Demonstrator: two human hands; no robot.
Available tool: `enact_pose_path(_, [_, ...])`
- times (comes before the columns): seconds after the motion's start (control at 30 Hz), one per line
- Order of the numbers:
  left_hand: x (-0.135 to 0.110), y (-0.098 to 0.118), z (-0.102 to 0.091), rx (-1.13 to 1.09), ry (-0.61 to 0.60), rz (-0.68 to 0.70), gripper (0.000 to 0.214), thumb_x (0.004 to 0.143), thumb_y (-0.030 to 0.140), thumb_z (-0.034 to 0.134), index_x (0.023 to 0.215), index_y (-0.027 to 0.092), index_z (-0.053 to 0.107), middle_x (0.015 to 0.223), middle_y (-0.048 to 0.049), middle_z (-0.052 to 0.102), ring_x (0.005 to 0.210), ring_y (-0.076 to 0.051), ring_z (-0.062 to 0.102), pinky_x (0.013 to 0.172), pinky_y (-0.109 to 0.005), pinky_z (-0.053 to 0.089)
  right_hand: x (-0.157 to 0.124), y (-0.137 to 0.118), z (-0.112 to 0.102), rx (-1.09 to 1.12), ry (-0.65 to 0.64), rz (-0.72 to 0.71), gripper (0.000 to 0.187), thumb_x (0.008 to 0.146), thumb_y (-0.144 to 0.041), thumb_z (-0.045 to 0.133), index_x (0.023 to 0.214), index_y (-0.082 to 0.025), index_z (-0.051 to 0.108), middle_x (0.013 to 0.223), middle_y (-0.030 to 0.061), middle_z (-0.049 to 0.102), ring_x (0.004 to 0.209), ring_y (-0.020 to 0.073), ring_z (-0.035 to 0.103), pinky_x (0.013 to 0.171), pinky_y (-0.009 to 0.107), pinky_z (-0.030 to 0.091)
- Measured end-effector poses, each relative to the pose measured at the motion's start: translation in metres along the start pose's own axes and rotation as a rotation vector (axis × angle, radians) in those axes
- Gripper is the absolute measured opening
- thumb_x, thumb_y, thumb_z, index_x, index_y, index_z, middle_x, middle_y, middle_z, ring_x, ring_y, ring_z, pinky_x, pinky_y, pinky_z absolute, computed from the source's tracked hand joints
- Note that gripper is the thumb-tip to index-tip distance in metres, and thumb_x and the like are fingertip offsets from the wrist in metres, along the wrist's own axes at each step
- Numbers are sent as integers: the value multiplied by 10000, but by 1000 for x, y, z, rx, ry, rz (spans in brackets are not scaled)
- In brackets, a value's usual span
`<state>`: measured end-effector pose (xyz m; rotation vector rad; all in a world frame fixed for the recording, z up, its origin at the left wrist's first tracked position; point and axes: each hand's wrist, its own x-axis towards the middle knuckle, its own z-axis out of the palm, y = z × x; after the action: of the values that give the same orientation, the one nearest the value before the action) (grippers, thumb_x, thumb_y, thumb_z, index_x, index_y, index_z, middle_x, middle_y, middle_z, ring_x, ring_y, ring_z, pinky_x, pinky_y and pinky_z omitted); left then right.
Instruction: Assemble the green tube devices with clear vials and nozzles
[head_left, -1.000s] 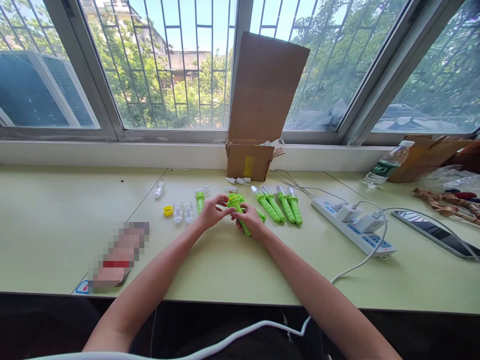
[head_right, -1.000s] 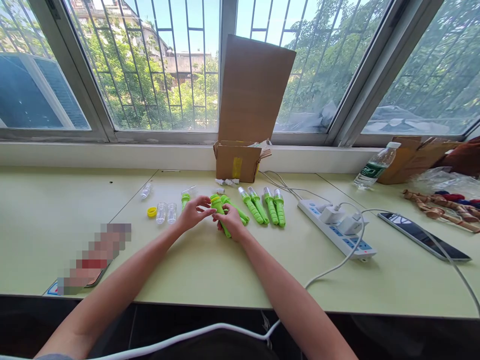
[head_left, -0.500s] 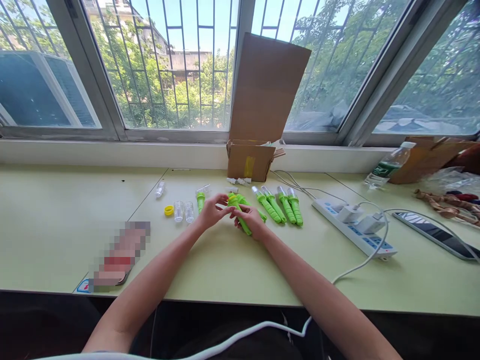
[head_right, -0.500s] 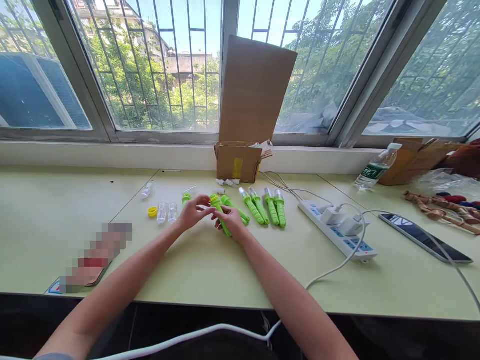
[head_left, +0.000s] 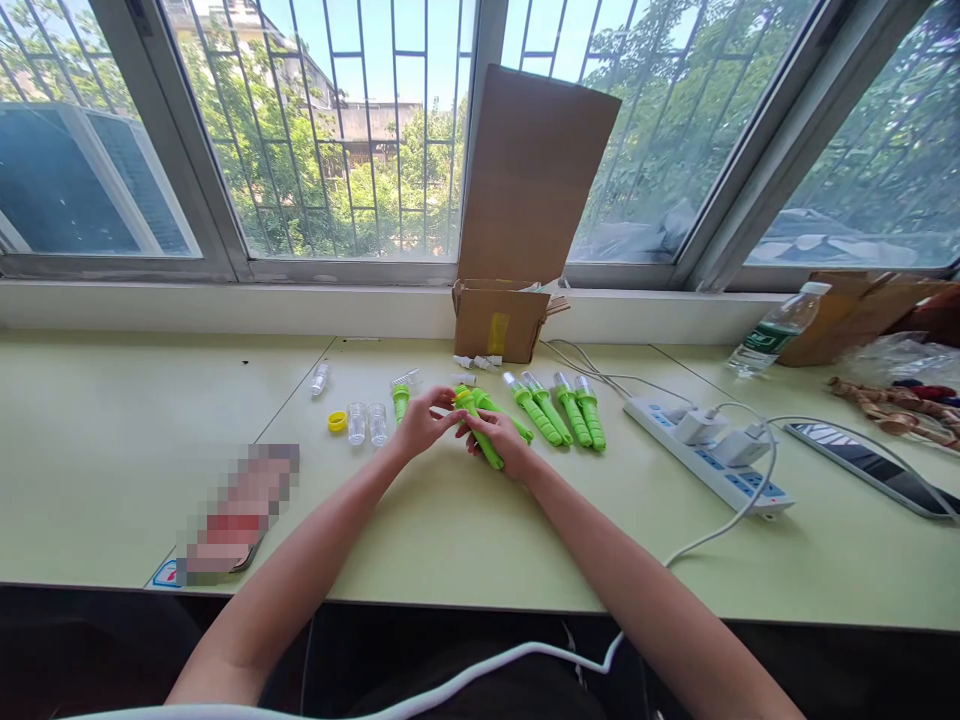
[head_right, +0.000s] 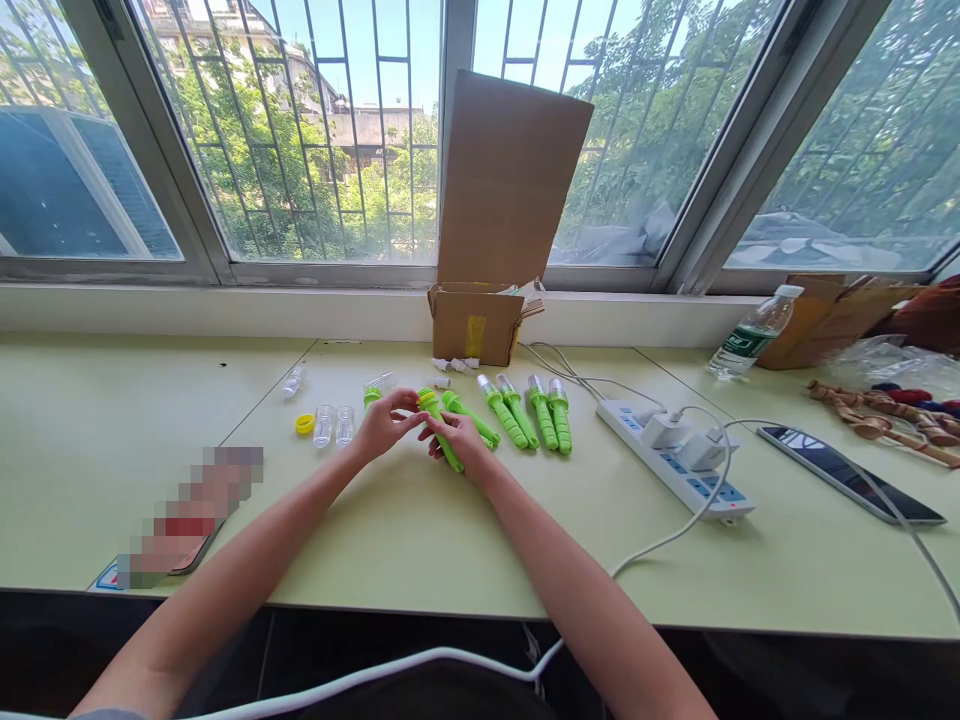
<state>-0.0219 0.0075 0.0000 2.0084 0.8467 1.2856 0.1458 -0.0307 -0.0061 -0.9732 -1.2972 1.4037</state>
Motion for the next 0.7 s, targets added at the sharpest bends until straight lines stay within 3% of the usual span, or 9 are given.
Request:
enact_pose_path(0.3, [0, -2, 4, -21, 44, 39, 237, 780, 328, 664, 946, 175, 591, 937, -61, 679, 899, -185, 677, 697, -301, 595, 0, -2, -7, 70, -89, 53, 283, 726, -406, 645, 862, -157, 630, 644, 18, 625, 411, 79, 446, 367, 210, 275])
enact_pose_path(0.47, [0, -3, 7, -53, 84, 67, 213, 769, 320, 672, 907, 167, 614, 989, -69, 670, 943, -190, 664, 752, -330, 601, 0, -3, -10, 60, -120, 52, 273, 760, -385, 595, 873, -140, 638, 621, 27, 623, 386, 69, 416, 373, 211, 276])
enact_pose_path(0.7, [0, -8, 7, -63, 114, 55, 178, 774, 293, 671, 869, 156, 607, 863, -46, 677, 770, -156, 685, 748, -334, 600, -4, -4, 1, -3, -84, 56, 333, 723, -428, 635, 890, -142, 598, 650, 28, 650, 341, 58, 389, 317, 208, 255])
